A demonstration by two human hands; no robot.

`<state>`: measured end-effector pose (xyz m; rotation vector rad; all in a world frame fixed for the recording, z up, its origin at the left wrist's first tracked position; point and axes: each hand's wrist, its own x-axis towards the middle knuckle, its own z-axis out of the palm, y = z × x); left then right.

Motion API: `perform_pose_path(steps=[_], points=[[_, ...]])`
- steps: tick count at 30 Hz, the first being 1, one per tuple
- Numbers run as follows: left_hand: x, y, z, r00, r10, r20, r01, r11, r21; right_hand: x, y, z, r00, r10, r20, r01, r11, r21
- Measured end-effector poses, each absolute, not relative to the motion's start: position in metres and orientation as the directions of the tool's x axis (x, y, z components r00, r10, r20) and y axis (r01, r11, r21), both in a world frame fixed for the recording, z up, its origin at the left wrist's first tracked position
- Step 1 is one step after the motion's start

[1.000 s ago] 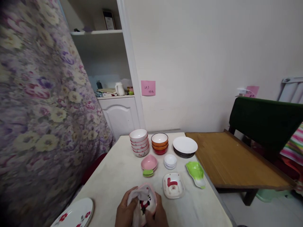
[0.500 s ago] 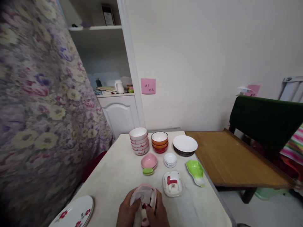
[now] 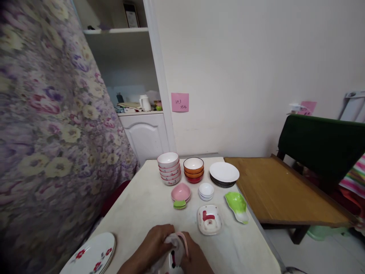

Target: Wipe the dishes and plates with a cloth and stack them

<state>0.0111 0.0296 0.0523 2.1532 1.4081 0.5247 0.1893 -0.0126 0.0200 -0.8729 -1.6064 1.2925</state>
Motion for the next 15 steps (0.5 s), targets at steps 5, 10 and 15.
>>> perform_pose_path(steps=[5, 10, 15], points=[[0.017, 0.021, 0.042, 0.285, 0.953, 0.106, 0.729, -0.287, 0.621, 0.183, -0.007, -0.001, -0.184, 0.968, 0.173, 0.094, 0.192, -0.977], [0.021, 0.006, 0.024, -0.011, 0.999, 0.038, 0.560, -0.025, 0.828, 0.175, -0.007, -0.015, -0.094, 0.992, 0.090, 0.021, 0.092, -0.996], [0.017, 0.011, 0.036, 0.153, 0.988, 0.037, 0.539, -0.115, 0.835, 0.180, -0.013, 0.006, -0.176, 0.967, 0.186, -0.009, 0.187, -0.982]])
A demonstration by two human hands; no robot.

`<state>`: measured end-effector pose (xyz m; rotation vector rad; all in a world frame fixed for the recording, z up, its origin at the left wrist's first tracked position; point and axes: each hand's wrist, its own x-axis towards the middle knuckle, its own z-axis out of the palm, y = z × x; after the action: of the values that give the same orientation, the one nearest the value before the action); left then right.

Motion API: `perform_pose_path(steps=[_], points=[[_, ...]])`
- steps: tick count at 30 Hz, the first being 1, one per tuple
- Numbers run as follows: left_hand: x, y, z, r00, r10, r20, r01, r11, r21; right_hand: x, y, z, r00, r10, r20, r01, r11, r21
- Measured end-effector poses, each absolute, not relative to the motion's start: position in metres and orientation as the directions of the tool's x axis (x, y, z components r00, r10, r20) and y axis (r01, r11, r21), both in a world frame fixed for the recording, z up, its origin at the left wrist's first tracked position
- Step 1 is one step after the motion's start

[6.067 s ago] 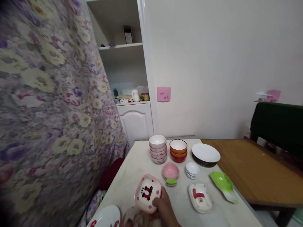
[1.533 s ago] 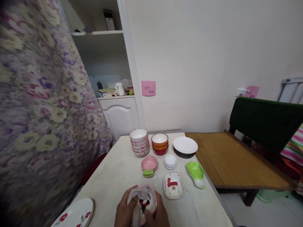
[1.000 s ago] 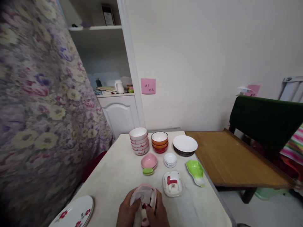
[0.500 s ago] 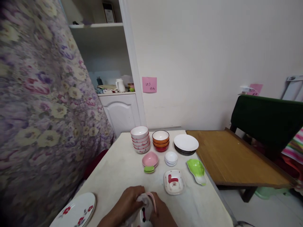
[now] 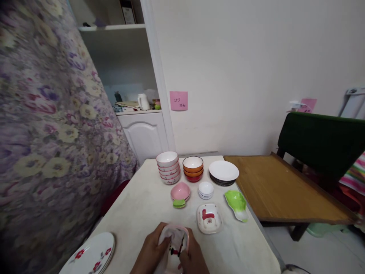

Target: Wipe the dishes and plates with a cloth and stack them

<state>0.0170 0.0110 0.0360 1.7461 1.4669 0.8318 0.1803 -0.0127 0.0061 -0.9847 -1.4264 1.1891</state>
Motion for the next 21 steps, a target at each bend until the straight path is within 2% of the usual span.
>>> perform_pose_path(steps=[5, 7, 12, 14, 16, 21], points=[[0.014, 0.025, 0.045, 0.373, 0.928, 0.007, 0.558, -0.231, 0.797, 0.186, -0.013, 0.015, -0.313, 0.936, 0.159, 0.014, 0.172, -0.985], [0.016, 0.024, 0.042, 0.353, 0.935, 0.035, 0.529, -0.231, 0.816, 0.185, -0.010, 0.008, -0.280, 0.944, 0.176, 0.030, 0.192, -0.981], [0.017, 0.011, 0.028, 0.072, 0.997, 0.025, 0.481, -0.057, 0.875, 0.180, -0.004, -0.012, -0.099, 0.974, 0.204, 0.030, 0.208, -0.978], [0.016, 0.008, 0.028, 0.108, 0.994, -0.005, 0.473, -0.047, 0.880, 0.181, -0.004, -0.009, -0.131, 0.975, 0.181, -0.016, 0.180, -0.984], [0.014, 0.008, 0.031, 0.223, 0.975, -0.006, 0.495, -0.107, 0.862, 0.183, -0.006, -0.003, -0.198, 0.963, 0.185, -0.046, 0.179, -0.983], [0.017, 0.020, 0.042, 0.314, 0.947, -0.071, 0.661, -0.164, 0.732, 0.185, -0.012, 0.002, -0.352, 0.929, 0.111, 0.029, 0.129, -0.991]])
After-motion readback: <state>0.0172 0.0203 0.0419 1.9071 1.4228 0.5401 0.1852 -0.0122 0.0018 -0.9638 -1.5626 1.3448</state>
